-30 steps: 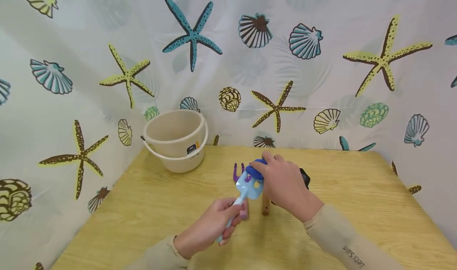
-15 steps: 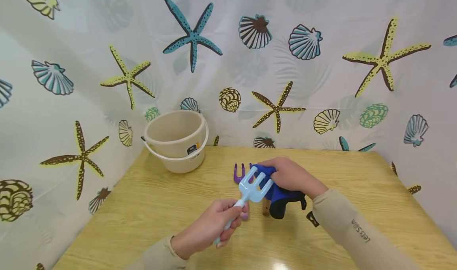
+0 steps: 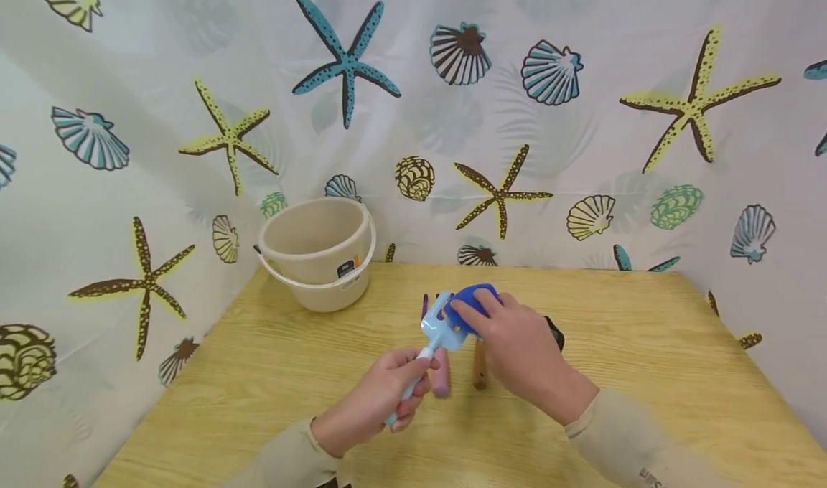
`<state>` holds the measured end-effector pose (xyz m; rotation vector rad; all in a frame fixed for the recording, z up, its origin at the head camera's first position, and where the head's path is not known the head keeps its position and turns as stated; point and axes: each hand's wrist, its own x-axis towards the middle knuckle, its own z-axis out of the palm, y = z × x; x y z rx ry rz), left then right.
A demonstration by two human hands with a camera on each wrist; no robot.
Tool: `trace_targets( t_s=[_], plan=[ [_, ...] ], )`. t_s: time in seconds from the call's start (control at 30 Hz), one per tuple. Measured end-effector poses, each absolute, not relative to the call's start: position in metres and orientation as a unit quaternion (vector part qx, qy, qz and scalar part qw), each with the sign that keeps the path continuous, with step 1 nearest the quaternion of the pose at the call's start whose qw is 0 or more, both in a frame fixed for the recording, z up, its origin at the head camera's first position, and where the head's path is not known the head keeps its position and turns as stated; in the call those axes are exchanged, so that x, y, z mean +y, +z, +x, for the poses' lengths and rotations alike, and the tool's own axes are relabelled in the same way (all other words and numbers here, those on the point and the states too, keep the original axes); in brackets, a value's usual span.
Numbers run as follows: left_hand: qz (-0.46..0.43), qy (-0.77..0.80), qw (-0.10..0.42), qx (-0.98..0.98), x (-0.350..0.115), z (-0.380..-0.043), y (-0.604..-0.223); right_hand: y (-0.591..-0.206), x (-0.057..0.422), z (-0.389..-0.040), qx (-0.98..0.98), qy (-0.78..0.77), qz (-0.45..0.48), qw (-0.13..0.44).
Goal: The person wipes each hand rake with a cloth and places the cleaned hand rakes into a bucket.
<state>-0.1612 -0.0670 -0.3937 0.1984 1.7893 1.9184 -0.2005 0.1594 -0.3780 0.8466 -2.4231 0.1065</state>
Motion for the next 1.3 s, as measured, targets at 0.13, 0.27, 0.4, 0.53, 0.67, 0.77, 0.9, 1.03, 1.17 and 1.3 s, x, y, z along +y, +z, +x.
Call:
trace_targets(
  t_s=[0.13,0.27,0.4,0.53,0.67,0.77,0.9,1.03,1.17,1.3],
  plan=[
    [0.064,0.713,0.260,0.648,-0.066,-0.165,-0.398,-0.386,0.148,-0.189,-0.887,0.006,0.356,0.294],
    [0.051,0.717,0.269,0.641,-0.064,-0.170,-0.401,-0.390,0.141,-0.181,-0.875,0.003,0.384,0.295],
    [0.050,0.727,0.267,0.631,-0.063,-0.169,-0.402,-0.389,0.142,-0.187,-0.872,-0.006,0.381,0.308],
    [0.061,0.740,0.269,0.614,-0.062,-0.166,-0.401,-0.390,0.151,-0.203,-0.901,0.009,0.322,0.292],
    [0.063,0.741,0.278,0.608,-0.061,-0.164,-0.401,-0.393,0.156,-0.206,-0.923,0.033,0.279,0.265],
    [0.062,0.740,0.273,0.611,-0.062,-0.165,-0.402,-0.393,0.151,-0.196,-0.915,0.029,0.298,0.269],
    [0.060,0.740,0.264,0.616,-0.063,-0.170,-0.401,-0.391,0.138,-0.181,-0.889,0.026,0.355,0.288],
    [0.058,0.737,0.265,0.619,-0.064,-0.171,-0.400,-0.389,0.134,-0.179,-0.882,0.029,0.370,0.292],
    [0.059,0.737,0.259,0.622,-0.063,-0.168,-0.399,-0.388,0.142,-0.196,-0.901,0.030,0.329,0.280],
    [0.053,0.728,0.262,0.631,-0.062,-0.165,-0.401,-0.393,0.156,-0.215,-0.931,0.072,0.282,0.222]
  ],
)
